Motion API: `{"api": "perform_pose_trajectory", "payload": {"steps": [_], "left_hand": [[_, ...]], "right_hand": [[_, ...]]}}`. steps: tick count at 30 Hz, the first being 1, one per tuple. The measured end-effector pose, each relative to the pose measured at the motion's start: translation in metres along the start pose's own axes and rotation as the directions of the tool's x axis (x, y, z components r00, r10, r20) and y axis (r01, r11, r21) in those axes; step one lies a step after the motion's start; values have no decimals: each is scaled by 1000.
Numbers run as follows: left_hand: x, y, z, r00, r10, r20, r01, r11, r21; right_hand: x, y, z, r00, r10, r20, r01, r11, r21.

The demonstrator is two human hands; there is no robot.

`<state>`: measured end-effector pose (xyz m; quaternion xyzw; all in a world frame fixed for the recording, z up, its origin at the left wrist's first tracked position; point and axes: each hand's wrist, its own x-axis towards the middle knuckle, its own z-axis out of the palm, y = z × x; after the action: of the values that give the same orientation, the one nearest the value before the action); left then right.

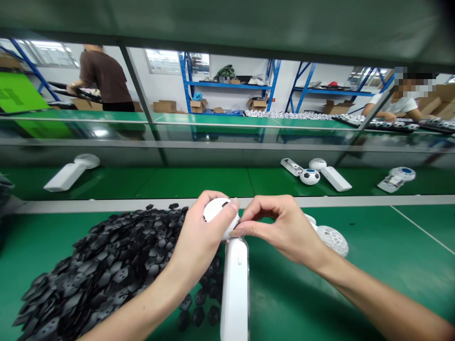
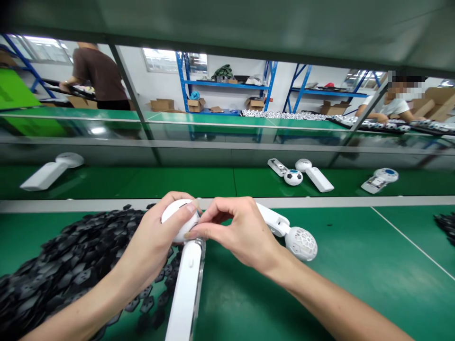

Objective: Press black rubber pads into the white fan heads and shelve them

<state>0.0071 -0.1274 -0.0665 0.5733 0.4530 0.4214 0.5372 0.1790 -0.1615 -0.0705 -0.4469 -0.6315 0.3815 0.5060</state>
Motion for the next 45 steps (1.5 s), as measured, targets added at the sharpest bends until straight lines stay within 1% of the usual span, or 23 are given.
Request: {"api": "perform_pose_trajectory", "payload": {"steps": [3,5,8,15,17,18,20,22,24,26,27,29,30,31,32,33,34,35,36,38,40,42,45], "left_hand": [[-2,8,-1,998,59,-21,-57,995,86],[-5,14,-2,998,63,-8,-61,992,110],[-9,20,-2,999,49,22,-51,992,117],[-10,25,-3,998,2,69,-7,997,77],[-9,25,-2,997,-4,73,-2,997,81],[-9,24,-2,998,-5,63,0,996,88],[-10,22,-3,999,-1,47,-3,994,106],[-10,19,-4,999,2,47,-7,995,104],[-10,19,-7,997,11,73,-17,997,74],[-8,22,-11,994,67,87,-72,996,48],[-7,25,-12,990,119,78,-122,992,37],[-2,30,-14,966,260,12,-260,965,-22],[1,30,-13,945,324,-44,-327,942,-71],[4,30,-11,923,371,-103,-382,916,-124],[6,27,-8,903,401,-156,-425,889,-174],[9,22,-4,891,412,-189,-447,871,-207],[10,16,0,889,410,-202,-449,868,-214],[10,9,4,893,403,-203,-440,877,-194],[10,1,7,897,393,-200,-426,890,-161],[9,-11,13,908,372,-192,-393,915,-88],[6,-16,15,915,357,-188,-371,928,-44],[3,-15,14,928,347,-136,-353,936,-19],[-1,-8,9,928,372,-11,-372,928,26]], "right_hand": [[-3,0,1,1000,20,-9,-20,1000,16],[-5,-1,2,997,74,-9,-73,996,45],[-6,-3,0,988,151,35,-153,986,60],[-3,-16,-5,974,160,158,-158,987,-24],[-6,-15,-4,980,119,162,-109,991,-73],[-7,-13,-3,987,84,140,-67,991,-119],[-11,-8,0,997,-32,72,49,966,-255],[-13,-3,3,986,-161,29,158,891,-426],[-12,-2,4,969,-246,35,226,814,-535],[-6,-4,2,960,-277,25,245,798,-551],[-3,-6,0,959,-285,-9,235,810,-537],[3,-11,-8,963,-252,-94,167,836,-523],[3,-12,-13,976,-194,-102,110,835,-539],[2,-13,-17,992,-113,-62,57,818,-573],[-2,-13,-20,1000,-19,16,25,783,-621],[-8,-13,-22,990,77,117,21,742,-670],[-17,-12,-21,963,162,214,39,704,-709],[-27,-10,-19,935,220,277,59,675,-735],[-38,-9,-16,916,255,309,72,655,-752],[-59,-6,-5,905,275,325,76,646,-759],[-75,-4,8,897,242,370,134,650,-748],[-84,-3,20,871,195,452,243,629,-738],[-86,-2,35,828,197,524,350,548,-760]]}}
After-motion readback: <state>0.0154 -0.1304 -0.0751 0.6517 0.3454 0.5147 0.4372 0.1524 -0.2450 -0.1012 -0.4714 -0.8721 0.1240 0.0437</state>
